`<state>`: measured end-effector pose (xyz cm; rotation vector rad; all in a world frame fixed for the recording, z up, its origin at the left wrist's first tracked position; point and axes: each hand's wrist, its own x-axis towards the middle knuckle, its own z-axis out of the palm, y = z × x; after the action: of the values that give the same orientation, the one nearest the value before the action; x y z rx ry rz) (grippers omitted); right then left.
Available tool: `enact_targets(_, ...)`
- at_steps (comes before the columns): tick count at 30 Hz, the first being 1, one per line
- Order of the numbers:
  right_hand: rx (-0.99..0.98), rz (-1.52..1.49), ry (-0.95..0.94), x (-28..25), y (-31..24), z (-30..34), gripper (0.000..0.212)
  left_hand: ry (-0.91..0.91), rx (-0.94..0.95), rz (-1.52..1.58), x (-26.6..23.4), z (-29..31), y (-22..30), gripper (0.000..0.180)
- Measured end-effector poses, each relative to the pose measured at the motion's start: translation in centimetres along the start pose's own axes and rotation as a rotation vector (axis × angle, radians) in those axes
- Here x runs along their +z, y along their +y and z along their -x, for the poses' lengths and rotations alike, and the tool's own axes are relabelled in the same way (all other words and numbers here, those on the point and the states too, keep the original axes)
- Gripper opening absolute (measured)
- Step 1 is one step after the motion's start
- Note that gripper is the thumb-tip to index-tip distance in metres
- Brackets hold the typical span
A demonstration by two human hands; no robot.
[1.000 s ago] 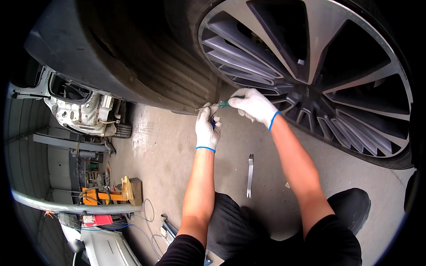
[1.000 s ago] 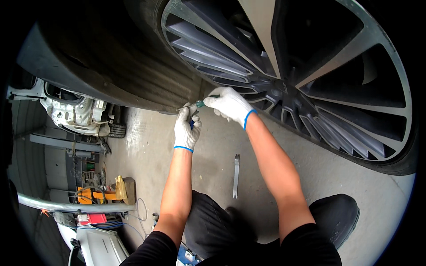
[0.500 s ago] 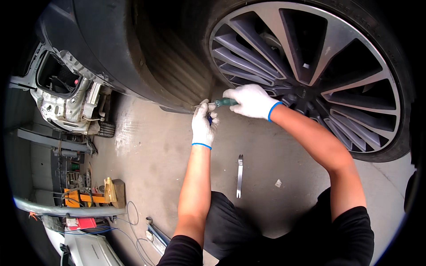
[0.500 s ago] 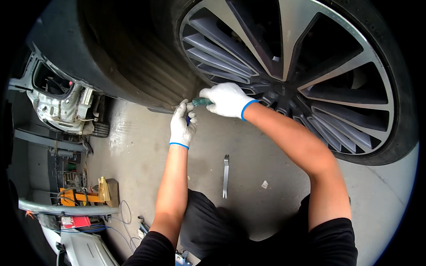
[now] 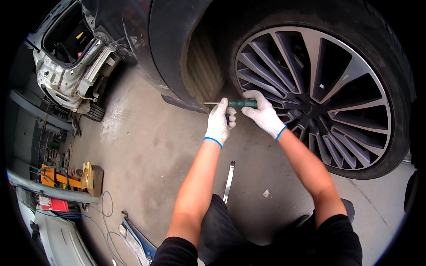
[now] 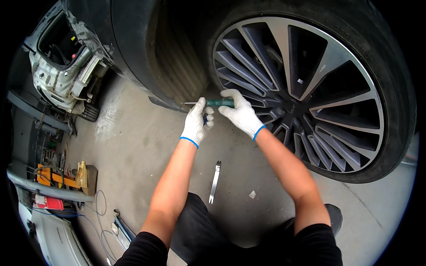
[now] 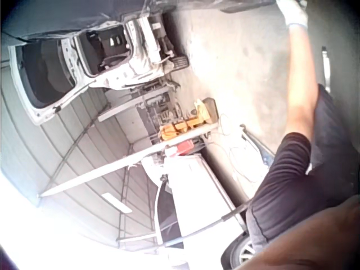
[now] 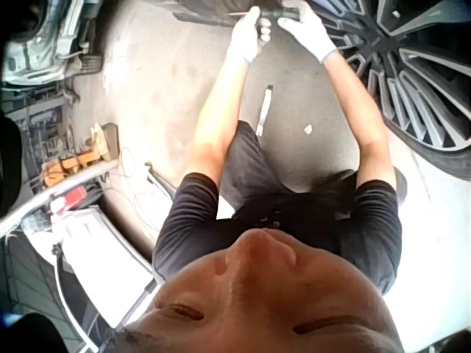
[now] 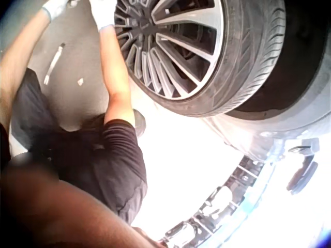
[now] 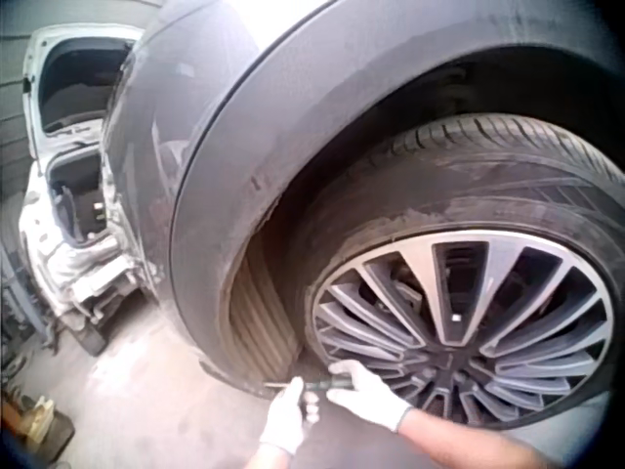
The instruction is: The person removes a plastic trim piece from the front bumper of a gray car using a screwdriver and a pry tool. They then move to the rear wheel arch and remove a black plastic trim piece by prying it loose and pulling it away from the body.
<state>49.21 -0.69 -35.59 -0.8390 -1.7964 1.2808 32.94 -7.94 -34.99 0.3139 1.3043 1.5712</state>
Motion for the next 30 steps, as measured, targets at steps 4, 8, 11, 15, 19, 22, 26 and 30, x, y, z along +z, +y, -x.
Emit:
enact_targets(4, 0.427, -0.344, -0.045, 0.4, -0.9, 0.4, 0.048, 0.029, 0.027, -0.01, -0.8, -1.0, -1.0, 0.029)
enact_targets(8, 0.11, -0.289, 0.003, 1.1, 2.5, 0.7, 0.042, 0.044, -0.011, -0.063, 0.5, 0.3, -0.2, 0.037)
enact_targets(11, 0.037, -0.441, 0.087, 2.0, 2.8, 1.5, 0.041, 0.051, -0.07, -0.133, 1.4, 0.8, -0.1, 0.046)
enact_targets(15, 0.443, -0.33, -0.05, 0.3, -1.3, 1.5, 0.041, 0.063, -0.025, -0.135, 0.9, 0.0, -0.6, 0.038)
enact_targets(19, 0.024, -0.141, 0.045, 0.6, 2.8, 0.8, 0.037, 0.084, -0.007, -0.104, 2.4, 0.1, -0.8, 0.031)
enact_targets(22, -0.13, -0.203, 0.101, 1.5, 5.0, 1.5, 0.038, 0.072, -0.048, -0.113, 2.7, -0.1, -0.7, 0.031)
enact_targets(26, 0.294, -0.427, 0.056, 1.6, 0.5, 2.4, 0.04, 0.084, -0.011, -0.16, 1.6, -0.8, -1.2, 0.034)
enact_targets(30, 0.282, -0.285, 0.013, 0.8, 0.5, 2.0, 0.033, 0.093, -0.001, -0.135, 1.7, -1.5, -1.7, 0.035)
